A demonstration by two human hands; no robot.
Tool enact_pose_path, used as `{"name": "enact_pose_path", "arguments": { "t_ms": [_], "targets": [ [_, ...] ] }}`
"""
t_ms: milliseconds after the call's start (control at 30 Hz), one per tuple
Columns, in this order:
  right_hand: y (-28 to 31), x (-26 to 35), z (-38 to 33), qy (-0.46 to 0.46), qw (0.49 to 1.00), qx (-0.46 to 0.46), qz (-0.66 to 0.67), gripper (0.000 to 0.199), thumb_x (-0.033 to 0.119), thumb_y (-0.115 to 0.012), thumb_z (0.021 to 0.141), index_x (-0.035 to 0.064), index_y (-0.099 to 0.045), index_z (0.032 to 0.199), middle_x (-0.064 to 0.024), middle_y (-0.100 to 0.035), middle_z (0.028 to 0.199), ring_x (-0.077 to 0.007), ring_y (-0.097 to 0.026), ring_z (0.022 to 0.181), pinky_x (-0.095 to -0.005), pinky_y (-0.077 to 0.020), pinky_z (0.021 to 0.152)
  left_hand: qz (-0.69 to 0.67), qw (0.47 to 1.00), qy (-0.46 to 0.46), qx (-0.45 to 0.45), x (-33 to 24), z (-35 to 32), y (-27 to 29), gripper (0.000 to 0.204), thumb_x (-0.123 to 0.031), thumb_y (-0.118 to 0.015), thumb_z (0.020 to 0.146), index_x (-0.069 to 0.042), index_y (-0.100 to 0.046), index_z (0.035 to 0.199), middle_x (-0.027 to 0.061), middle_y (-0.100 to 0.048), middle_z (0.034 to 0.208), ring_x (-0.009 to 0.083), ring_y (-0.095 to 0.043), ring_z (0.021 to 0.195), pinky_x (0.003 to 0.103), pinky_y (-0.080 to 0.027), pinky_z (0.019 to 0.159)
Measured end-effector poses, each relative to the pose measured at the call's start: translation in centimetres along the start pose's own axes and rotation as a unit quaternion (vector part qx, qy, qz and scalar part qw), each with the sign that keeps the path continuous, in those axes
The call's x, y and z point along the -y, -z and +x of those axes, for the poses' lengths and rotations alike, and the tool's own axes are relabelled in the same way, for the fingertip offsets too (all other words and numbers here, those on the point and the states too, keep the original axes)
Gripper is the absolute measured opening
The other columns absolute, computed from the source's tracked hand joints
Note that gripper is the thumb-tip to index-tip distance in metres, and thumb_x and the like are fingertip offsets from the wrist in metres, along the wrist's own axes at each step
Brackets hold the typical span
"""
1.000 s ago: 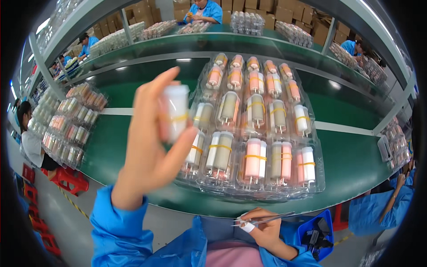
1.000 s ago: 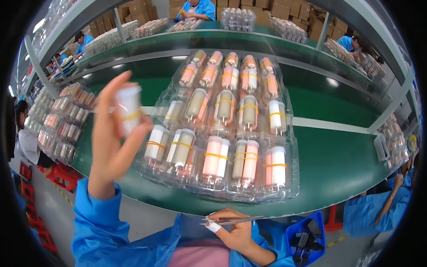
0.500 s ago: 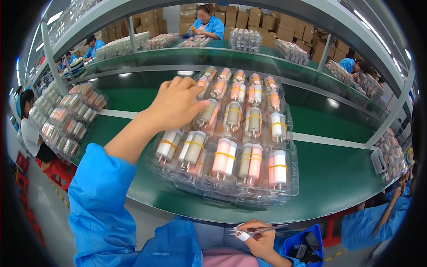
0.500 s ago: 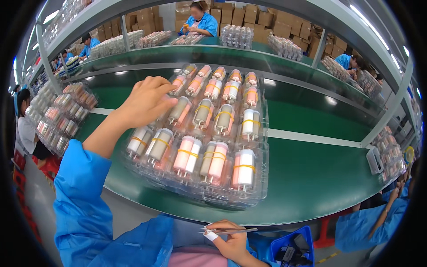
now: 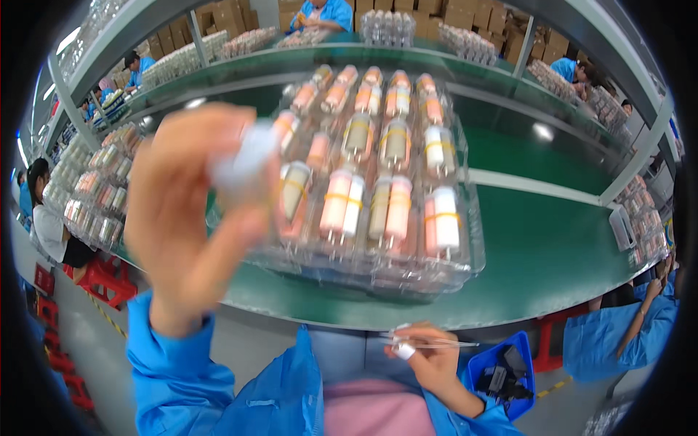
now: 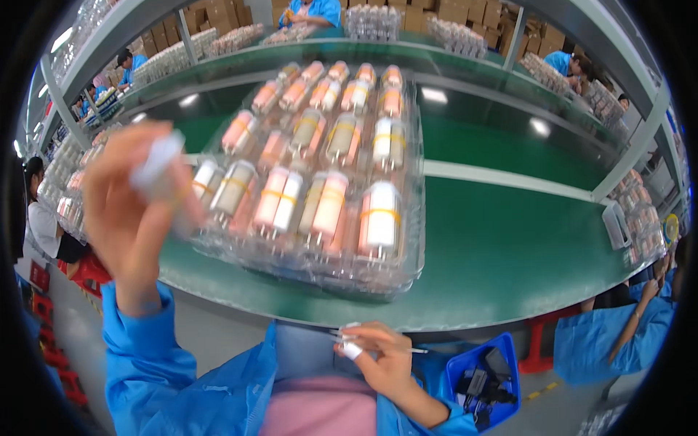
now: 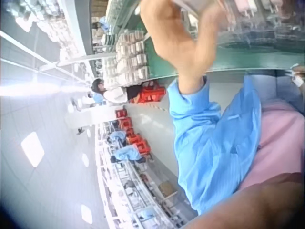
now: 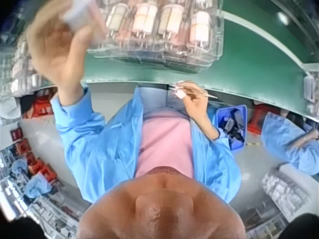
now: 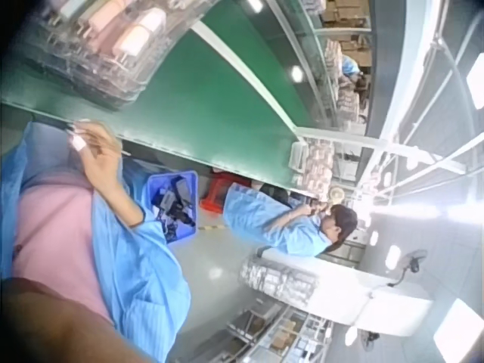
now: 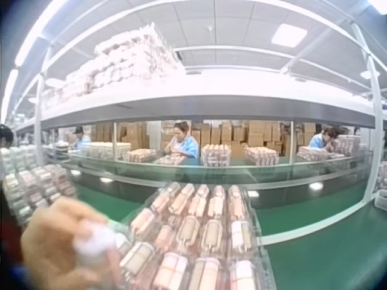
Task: Assembling or prepping small plastic components on a factory workbench.
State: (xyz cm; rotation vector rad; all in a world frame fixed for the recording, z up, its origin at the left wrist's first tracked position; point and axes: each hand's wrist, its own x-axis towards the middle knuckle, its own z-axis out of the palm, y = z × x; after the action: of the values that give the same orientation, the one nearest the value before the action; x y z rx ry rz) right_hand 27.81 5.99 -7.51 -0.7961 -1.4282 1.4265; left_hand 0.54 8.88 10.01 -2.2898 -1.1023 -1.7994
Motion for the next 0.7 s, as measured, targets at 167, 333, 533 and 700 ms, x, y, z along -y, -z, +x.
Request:
{"name": "enact_pose_path", "arguments": {
  "t_ms": [167, 333, 533, 700],
  "targets": [
    [-0.7, -1.0, 2.3, 0.174, 0.958, 0.013, -0.229, 0.021, -0.006, -0.065, 0.075, -0.0026, -0.063, 0.095, -0.0143, -0.064, 0.088, -0.0193, -0.064, 0.072, -0.0248, -0.052, 0.066, -0.195, 0.943, 0.266, -0.029, -4.9, -12.5, -2.6, 0.063, -0.003, -0.078, 0.069, 0.004, -0.045, 0.123, 0.0212, -0.049, 0.118, 0.0249, -0.054, 0.108, 0.035, -0.046, 0.091],
    [-1.2, 0.0, 2.2, -0.048, 0.997, -0.05, -0.045, 0.02, -0.007, -0.064, 0.077, -0.0041, -0.063, 0.098, -0.0127, -0.061, 0.095, -0.0201, -0.067, 0.082, -0.0265, -0.0543, 0.069, -0.318, 0.859, 0.399, -0.03, -3.7, -17.1, -6.5, 0.058, 0.005, -0.074, 0.07, 0.004, -0.049, 0.122, 0.0165, -0.051, 0.118, 0.022, -0.054, 0.107, 0.033, -0.043, 0.093],
    [-2.1, 4.3, 1.7, -0.022, 0.998, 0.011, 0.065, 0.023, -0.01, -0.066, 0.074, -0.0084, -0.061, 0.096, -0.0173, -0.06, 0.096, -0.0251, -0.067, 0.087, -0.0318, -0.0574, 0.077, -0.269, 0.88, 0.39, 0.018, -4.0, -17.8, -7.5, 0.054, 0.004, -0.072, 0.07, 0.001, -0.053, 0.12, 0.0156, -0.056, 0.111, 0.0231, -0.055, 0.103, 0.033, -0.044, 0.087],
    [-2.6, 3.7, 1.8, 0.062, 0.998, 0.007, 0.014, 0.021, -0.004, -0.072, 0.072, -0.0038, -0.064, 0.092, -0.016, -0.064, 0.09, -0.0203, -0.066, 0.078, -0.0269, -0.0546, 0.068, -0.252, 0.908, 0.333, 0.024, -3.9, -18.0, -8.4, 0.053, 0.004, -0.071, 0.069, 0.0, -0.054, 0.119, 0.0162, -0.054, 0.111, 0.0261, -0.053, 0.102, 0.032, -0.044, 0.083]
  ]
}}
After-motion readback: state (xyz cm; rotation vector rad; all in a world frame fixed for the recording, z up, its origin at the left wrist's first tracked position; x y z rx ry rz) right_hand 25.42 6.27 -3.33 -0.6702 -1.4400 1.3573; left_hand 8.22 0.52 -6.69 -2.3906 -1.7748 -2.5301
